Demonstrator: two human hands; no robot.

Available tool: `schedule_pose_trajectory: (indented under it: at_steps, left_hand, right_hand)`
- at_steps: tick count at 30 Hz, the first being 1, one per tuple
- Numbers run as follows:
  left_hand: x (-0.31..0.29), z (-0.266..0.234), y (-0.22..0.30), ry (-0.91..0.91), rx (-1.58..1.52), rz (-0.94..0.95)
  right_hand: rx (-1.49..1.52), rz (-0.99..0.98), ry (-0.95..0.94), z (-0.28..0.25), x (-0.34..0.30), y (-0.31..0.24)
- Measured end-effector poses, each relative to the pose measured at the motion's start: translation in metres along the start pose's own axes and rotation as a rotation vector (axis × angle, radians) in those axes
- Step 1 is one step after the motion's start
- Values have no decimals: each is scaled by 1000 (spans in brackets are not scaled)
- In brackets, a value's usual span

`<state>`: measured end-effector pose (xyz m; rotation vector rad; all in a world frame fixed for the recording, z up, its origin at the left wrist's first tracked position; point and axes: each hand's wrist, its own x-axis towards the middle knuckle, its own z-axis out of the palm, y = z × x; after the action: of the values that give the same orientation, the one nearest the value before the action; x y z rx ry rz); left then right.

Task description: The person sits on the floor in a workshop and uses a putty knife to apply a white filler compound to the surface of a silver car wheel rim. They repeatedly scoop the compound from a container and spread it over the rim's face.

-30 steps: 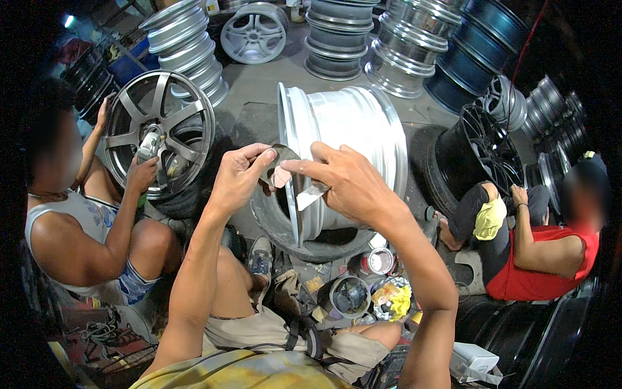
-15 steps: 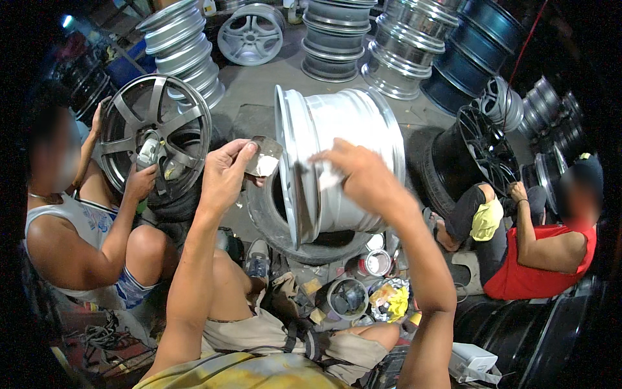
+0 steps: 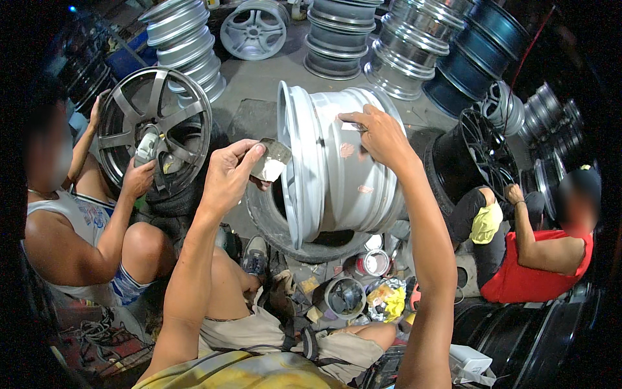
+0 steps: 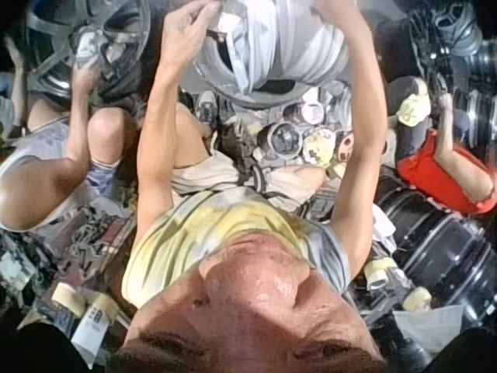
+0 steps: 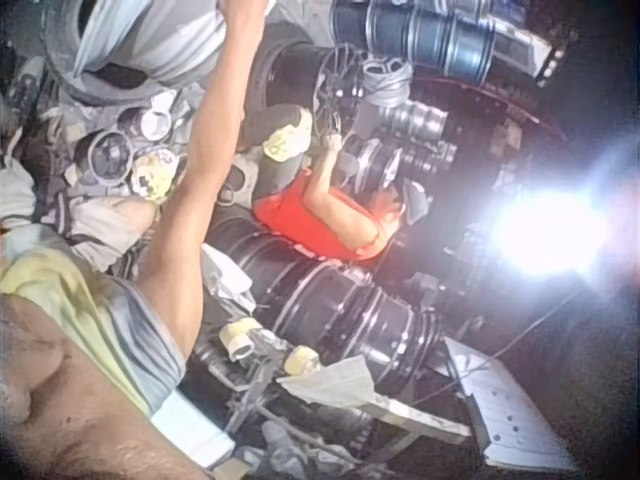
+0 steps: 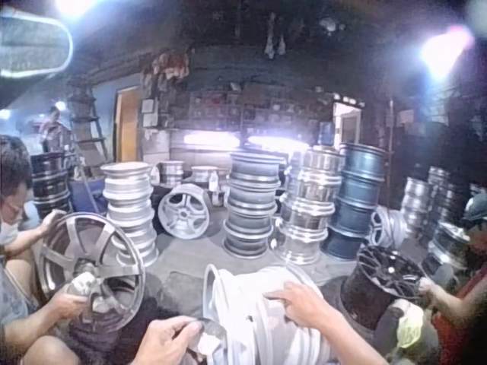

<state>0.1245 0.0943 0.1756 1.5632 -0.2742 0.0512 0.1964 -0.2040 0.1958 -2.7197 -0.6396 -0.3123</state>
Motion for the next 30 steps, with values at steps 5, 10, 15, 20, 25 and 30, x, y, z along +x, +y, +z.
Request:
schedule_pose_trajectory:
  at_steps: [5, 10, 15, 20, 25, 30]
  left_hand:
    - [1, 5, -1, -12, 3, -29]
    - [2, 3, -2, 4, 15, 8]
    - [-1, 3, 5, 16, -7, -18]
    - [0, 7, 4, 5, 41, 34]
    - [1, 7, 1, -36, 0, -47]
    - [-3, 1, 2, -84, -28, -113]
  right_hand:
    - [-71, -20, 35, 0, 15, 5]
    - [-72, -12, 49, 0, 5, 7]
    - [-91, -29, 41, -1, 6, -10]
    - [-126, -60, 39, 4, 30, 7]
    - [-132, -96, 58, 6, 25, 8]
    - [-27, -34, -2, -14, -27, -20]
